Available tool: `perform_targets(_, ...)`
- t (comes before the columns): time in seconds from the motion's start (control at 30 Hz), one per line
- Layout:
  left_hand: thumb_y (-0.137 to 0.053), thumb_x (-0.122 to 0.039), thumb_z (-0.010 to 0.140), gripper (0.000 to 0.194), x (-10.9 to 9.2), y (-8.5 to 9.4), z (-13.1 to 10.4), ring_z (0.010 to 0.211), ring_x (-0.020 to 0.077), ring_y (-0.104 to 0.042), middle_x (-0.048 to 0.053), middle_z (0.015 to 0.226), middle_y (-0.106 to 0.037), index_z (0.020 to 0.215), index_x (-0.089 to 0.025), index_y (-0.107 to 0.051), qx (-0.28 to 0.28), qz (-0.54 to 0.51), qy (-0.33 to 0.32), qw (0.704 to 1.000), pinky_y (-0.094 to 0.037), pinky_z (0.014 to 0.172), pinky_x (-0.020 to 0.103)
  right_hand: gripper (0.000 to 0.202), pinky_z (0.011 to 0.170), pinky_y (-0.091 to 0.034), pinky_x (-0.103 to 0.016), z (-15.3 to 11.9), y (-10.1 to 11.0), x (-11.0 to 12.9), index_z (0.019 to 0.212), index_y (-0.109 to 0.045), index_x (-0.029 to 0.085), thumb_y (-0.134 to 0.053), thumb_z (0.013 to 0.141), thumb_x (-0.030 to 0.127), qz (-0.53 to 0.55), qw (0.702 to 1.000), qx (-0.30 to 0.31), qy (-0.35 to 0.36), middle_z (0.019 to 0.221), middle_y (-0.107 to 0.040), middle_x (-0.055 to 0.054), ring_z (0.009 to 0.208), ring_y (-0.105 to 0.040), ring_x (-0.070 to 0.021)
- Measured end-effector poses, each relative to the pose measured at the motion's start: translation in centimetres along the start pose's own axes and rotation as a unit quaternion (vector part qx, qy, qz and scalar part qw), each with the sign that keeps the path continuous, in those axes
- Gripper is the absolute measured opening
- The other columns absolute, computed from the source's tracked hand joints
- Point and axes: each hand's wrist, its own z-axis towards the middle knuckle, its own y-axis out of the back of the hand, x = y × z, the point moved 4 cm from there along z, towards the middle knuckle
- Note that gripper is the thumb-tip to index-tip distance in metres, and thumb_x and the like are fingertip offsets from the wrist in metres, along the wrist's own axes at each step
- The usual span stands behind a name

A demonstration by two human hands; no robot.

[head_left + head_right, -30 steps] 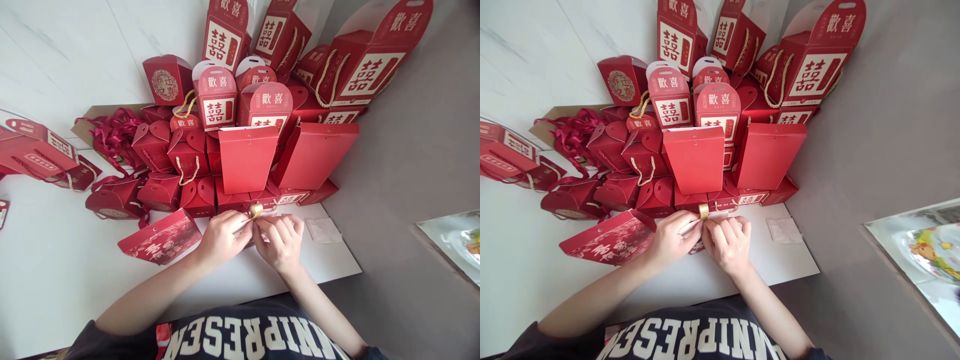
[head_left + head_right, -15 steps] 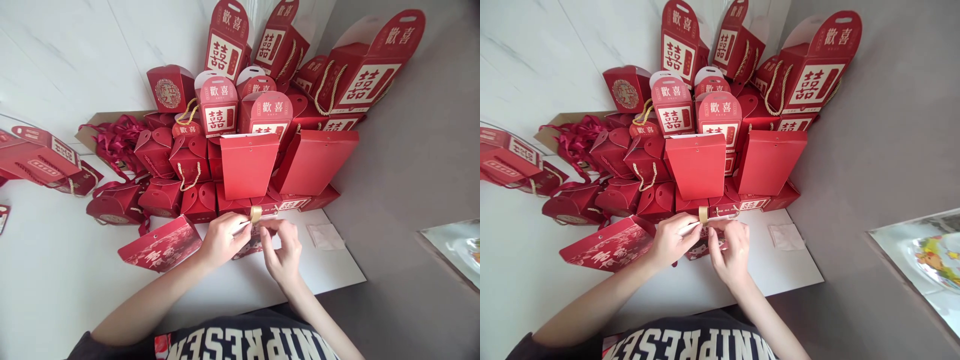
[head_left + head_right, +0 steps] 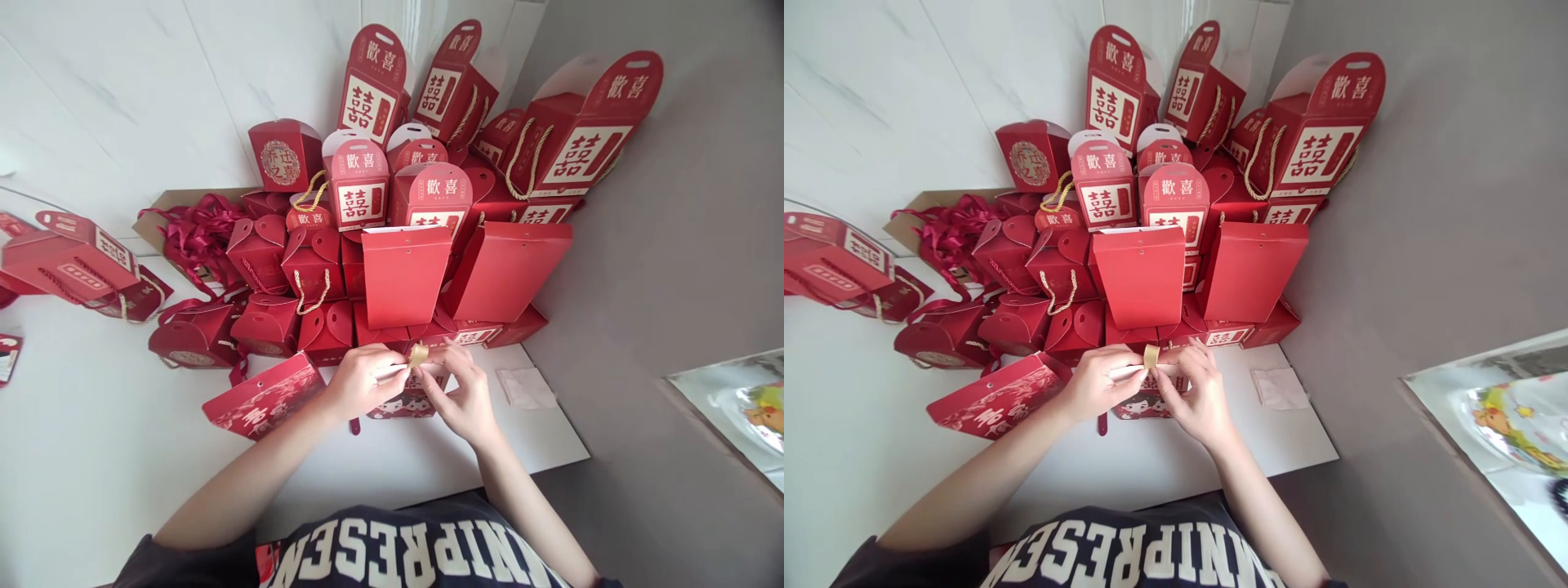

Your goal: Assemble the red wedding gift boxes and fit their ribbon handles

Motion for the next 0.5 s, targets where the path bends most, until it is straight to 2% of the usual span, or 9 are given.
perform_targets(0.1,-0.059,-0.021,0.092,0.013,-0.54,0.23,0.0,0.066,0.0144,-0.061,0.004,0.072,-0.068,0.083,-0.015,-0.067,-0.007,0.042,-0.053,0.998,-0.048,0.064,0.025,0.01,0.083,-0.049,-0.037,-0.03,0.07,0.19,0.084,-0.061,0.023,-0.063,0.093,0.025,0.03,0.999,0.01,-0.034,0.077,-0.067,-0.001,0.072,-0.06,-0.0182)
perform_targets(0.17,-0.062,-0.024,0.091,0.012,-0.84,0.24,0.0,0.067,0.0154,-0.061,0.004,0.074,-0.068,0.085,-0.014,-0.066,0.005,0.052,-0.064,0.997,-0.048,0.065,0.027,0.009,0.078,-0.048,-0.035,-0.09,0.19,0.35,0.084,-0.062,0.023,-0.064,0.092,0.026,0.035,0.998,0.016,-0.049,0.076,-0.067,0.0,0.069,-0.059,-0.0177)
perform_targets(0.3,-0.07,-0.032,0.088,0.018,-1.11,0.28,0.0,0.068,0.0149,-0.062,0.004,0.074,-0.067,0.087,-0.014,-0.066,0.018,0.036,-0.057,0.998,-0.048,0.065,0.025,0.006,0.077,-0.047,-0.035,-0.16,0.39,0.44,0.086,-0.064,0.024,-0.065,0.092,0.025,0.034,0.998,0.012,-0.052,0.076,-0.067,0.0,0.07,-0.058,-0.0184)
perform_targets(0.4,-0.063,-0.024,0.093,0.01,-1.03,0.39,0.04,0.07,0.0128,-0.062,0.003,0.077,-0.067,0.089,-0.015,-0.066,0.027,0.012,-0.045,0.999,-0.047,0.066,0.023,0.003,0.08,-0.046,-0.037,-0.09,0.38,0.27,0.089,-0.065,0.024,-0.065,0.092,0.024,0.03,0.998,0.012,-0.046,0.078,-0.068,-0.001,0.075,-0.06,-0.0196)
perform_targets(0.5,-0.056,-0.02,0.094,0.015,-0.92,0.43,0.12,0.068,0.0126,-0.058,0.002,0.072,-0.064,0.081,-0.016,-0.063,0.048,0.018,-0.038,0.998,-0.044,0.065,0.023,0.004,0.084,-0.045,-0.039,0.03,0.33,0.1,0.089,-0.065,0.024,-0.064,0.092,0.023,0.021,0.999,0.015,-0.034,0.077,-0.068,-0.001,0.077,-0.061,-0.0204)
